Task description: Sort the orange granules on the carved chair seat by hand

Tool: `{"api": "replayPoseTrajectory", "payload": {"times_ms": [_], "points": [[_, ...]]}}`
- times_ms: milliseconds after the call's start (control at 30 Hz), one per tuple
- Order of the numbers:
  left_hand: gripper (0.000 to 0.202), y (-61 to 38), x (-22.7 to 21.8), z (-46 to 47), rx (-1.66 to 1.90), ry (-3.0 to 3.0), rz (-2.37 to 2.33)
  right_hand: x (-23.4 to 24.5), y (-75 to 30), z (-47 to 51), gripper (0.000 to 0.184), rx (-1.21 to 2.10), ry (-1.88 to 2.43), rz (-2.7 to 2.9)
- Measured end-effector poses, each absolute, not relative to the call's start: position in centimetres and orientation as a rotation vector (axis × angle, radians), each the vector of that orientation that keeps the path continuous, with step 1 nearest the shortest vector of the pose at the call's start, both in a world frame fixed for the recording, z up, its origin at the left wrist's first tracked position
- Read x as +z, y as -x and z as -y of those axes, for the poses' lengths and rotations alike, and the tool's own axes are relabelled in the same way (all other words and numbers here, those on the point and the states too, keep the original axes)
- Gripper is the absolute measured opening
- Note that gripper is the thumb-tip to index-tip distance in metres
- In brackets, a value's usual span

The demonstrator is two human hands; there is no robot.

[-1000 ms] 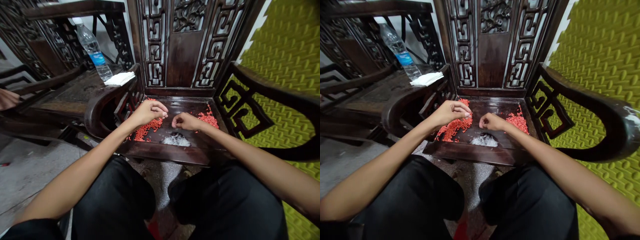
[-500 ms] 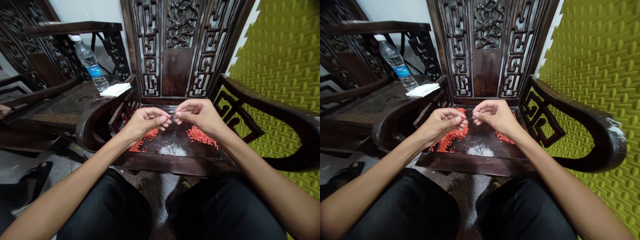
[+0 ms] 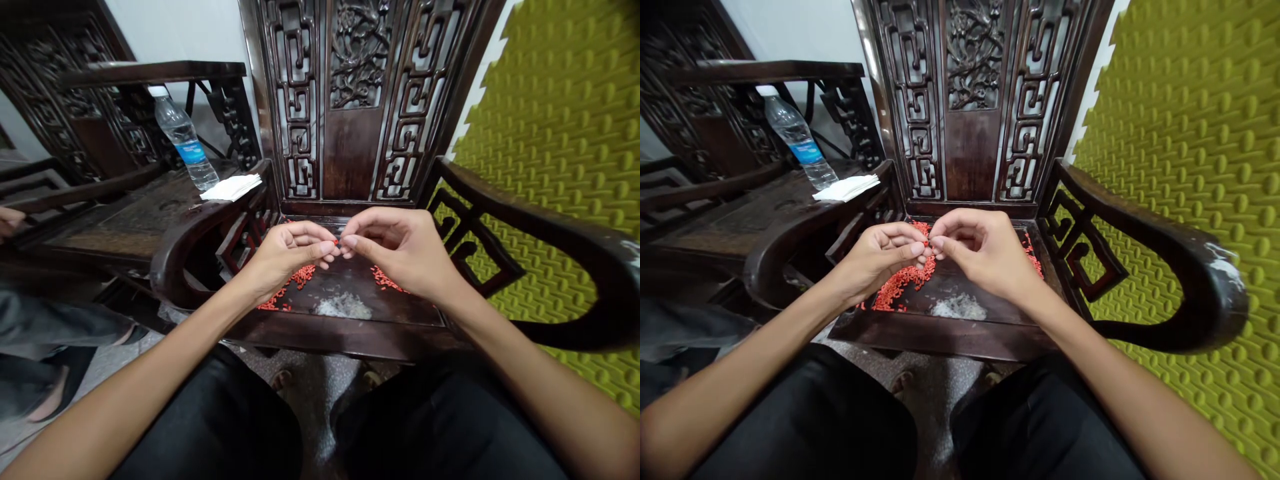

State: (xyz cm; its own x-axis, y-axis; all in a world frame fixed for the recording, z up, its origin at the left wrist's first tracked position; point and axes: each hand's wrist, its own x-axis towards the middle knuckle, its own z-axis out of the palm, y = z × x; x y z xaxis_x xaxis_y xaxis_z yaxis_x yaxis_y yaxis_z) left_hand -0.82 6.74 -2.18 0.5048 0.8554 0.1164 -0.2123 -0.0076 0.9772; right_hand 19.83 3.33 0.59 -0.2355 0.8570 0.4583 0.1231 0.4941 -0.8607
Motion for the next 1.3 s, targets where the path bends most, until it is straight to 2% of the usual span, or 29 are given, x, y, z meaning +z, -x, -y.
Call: {"api": "replayPoseTrajectory", "payload": {"times_ms": [200,433,633,1300], "points": [[0.027,0.9,-2.4,-6.9,0.951,-1.377,-0.69,0.3,-20.0,-3.6,0.03,0.907,0.821,1.652],[0.024,1.0,-2.4,-7.0,0.952,-1.404,-0.666,0.0,-20.4,-4.0,0.023,0.953,0.82,1.653],[0.026,1.0,-2.4,-7.0,0.948,-1.383,-0.683,-0.4,-20.3,-4.4,0.029,1.083,0.814,1.546],[0.022,0.5,-2.1,-6.4,0.965,-1.329,-0.602,-0.4,-19.3,-3.6,0.019,1.085,0.737,1.511]]}}
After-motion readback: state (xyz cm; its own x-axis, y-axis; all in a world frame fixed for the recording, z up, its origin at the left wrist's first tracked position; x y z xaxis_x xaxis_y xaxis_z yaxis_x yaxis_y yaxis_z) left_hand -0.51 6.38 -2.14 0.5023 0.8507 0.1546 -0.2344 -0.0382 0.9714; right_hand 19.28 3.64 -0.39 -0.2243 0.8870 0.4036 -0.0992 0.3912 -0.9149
